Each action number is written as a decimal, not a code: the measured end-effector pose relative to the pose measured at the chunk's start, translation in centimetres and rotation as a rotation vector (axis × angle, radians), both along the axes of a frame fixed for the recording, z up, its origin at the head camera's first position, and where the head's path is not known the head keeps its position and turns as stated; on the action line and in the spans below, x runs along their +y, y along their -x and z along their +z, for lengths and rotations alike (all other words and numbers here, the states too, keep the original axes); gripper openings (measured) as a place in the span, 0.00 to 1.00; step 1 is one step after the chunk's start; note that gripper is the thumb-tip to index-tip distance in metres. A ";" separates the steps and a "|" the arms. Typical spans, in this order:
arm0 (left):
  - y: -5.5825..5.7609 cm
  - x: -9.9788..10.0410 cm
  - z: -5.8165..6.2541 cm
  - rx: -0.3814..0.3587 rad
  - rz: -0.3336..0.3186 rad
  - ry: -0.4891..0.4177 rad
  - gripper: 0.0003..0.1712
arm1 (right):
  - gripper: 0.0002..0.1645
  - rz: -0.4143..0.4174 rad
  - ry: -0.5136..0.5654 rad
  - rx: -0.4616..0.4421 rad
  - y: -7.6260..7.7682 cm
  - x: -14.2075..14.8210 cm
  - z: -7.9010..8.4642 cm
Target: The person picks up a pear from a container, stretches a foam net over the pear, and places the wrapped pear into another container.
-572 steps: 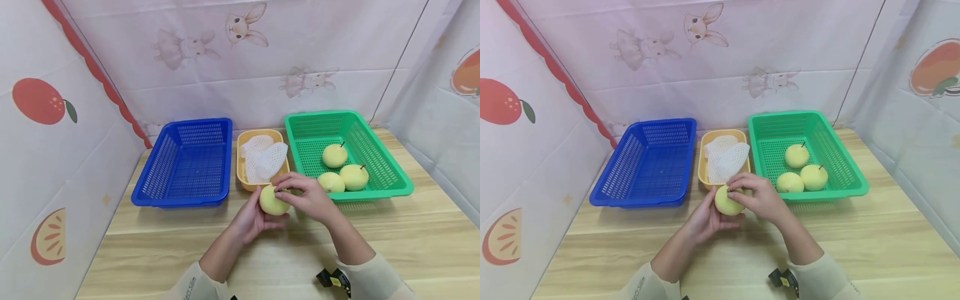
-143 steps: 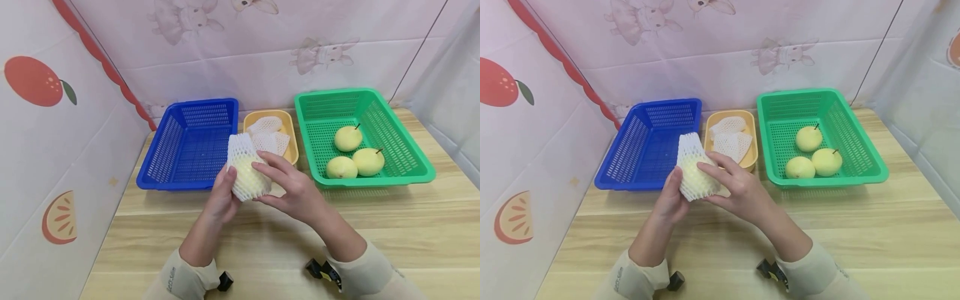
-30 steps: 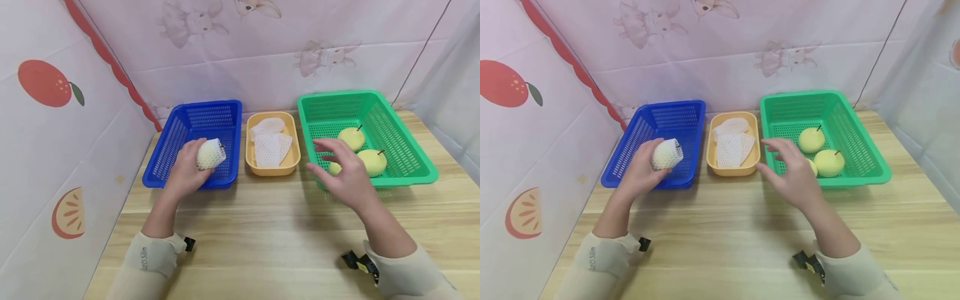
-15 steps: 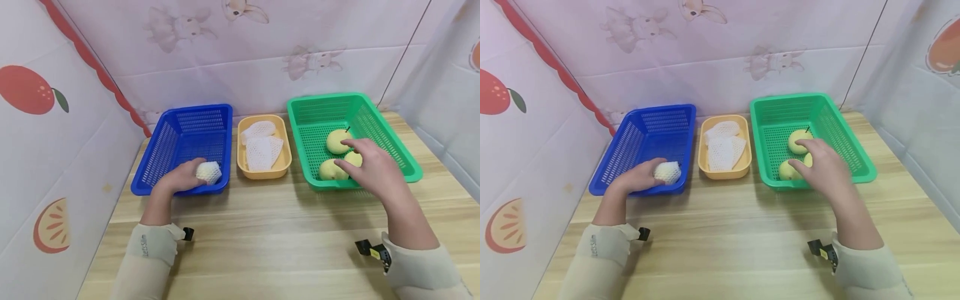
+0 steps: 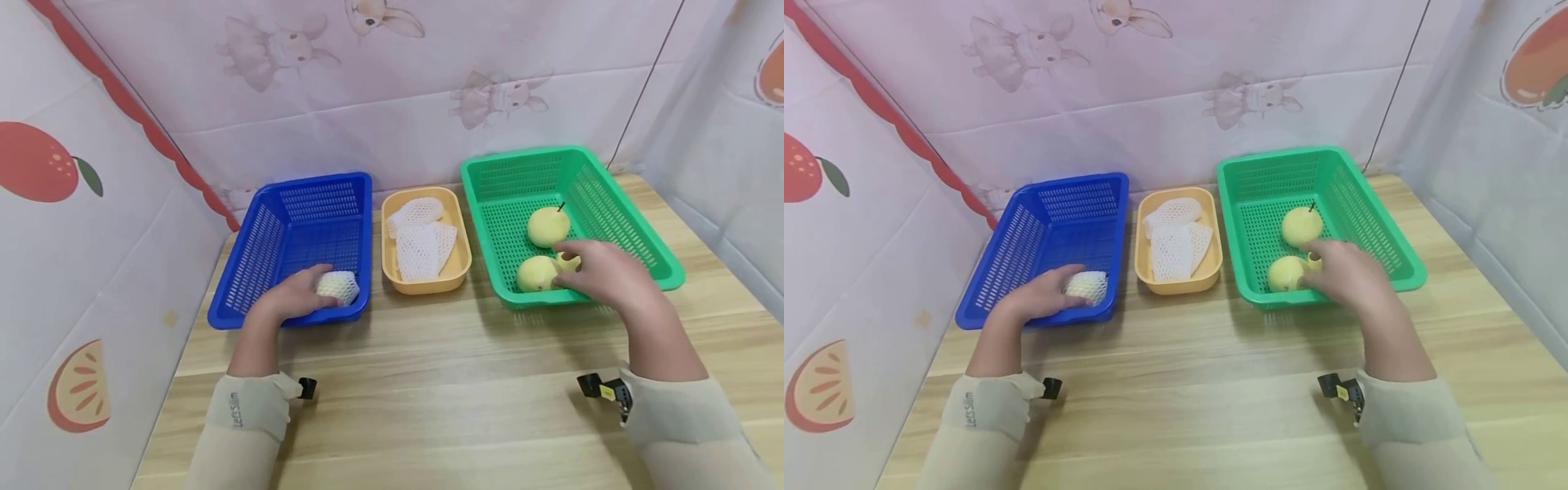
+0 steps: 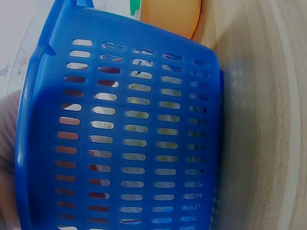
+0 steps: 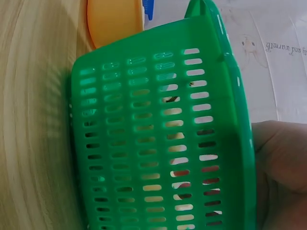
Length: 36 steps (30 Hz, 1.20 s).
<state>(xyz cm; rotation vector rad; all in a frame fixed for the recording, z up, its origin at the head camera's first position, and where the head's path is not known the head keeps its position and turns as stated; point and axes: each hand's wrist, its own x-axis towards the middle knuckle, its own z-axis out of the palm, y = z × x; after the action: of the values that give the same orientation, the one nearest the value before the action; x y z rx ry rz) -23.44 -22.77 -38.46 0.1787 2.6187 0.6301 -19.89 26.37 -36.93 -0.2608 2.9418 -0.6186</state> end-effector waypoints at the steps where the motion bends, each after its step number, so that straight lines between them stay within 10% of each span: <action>1: 0.0 0.0 0.0 0.007 0.005 -0.003 0.51 | 0.38 0.013 0.000 -0.013 0.1 -0.1 0.0; 20: -2.3 1.0 1.1 0.174 0.064 -0.041 0.45 | 0.48 0.127 -0.046 -0.115 3.2 -2.3 -0.8; 28: -4.1 2.8 2.7 0.543 0.089 -0.235 0.31 | 0.40 0.083 -0.076 -0.062 3.1 -2.3 -0.9; 36: -5.8 6.3 3.0 0.910 -0.065 -0.502 0.16 | 0.32 0.029 -0.037 0.057 2.8 -2.7 -1.2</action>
<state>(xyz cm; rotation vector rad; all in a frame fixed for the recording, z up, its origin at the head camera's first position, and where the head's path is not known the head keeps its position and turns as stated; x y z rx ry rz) -17.63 -16.52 -35.42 0.8785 3.1843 1.4432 -22.73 23.66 -38.11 -0.3218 2.9946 -0.5607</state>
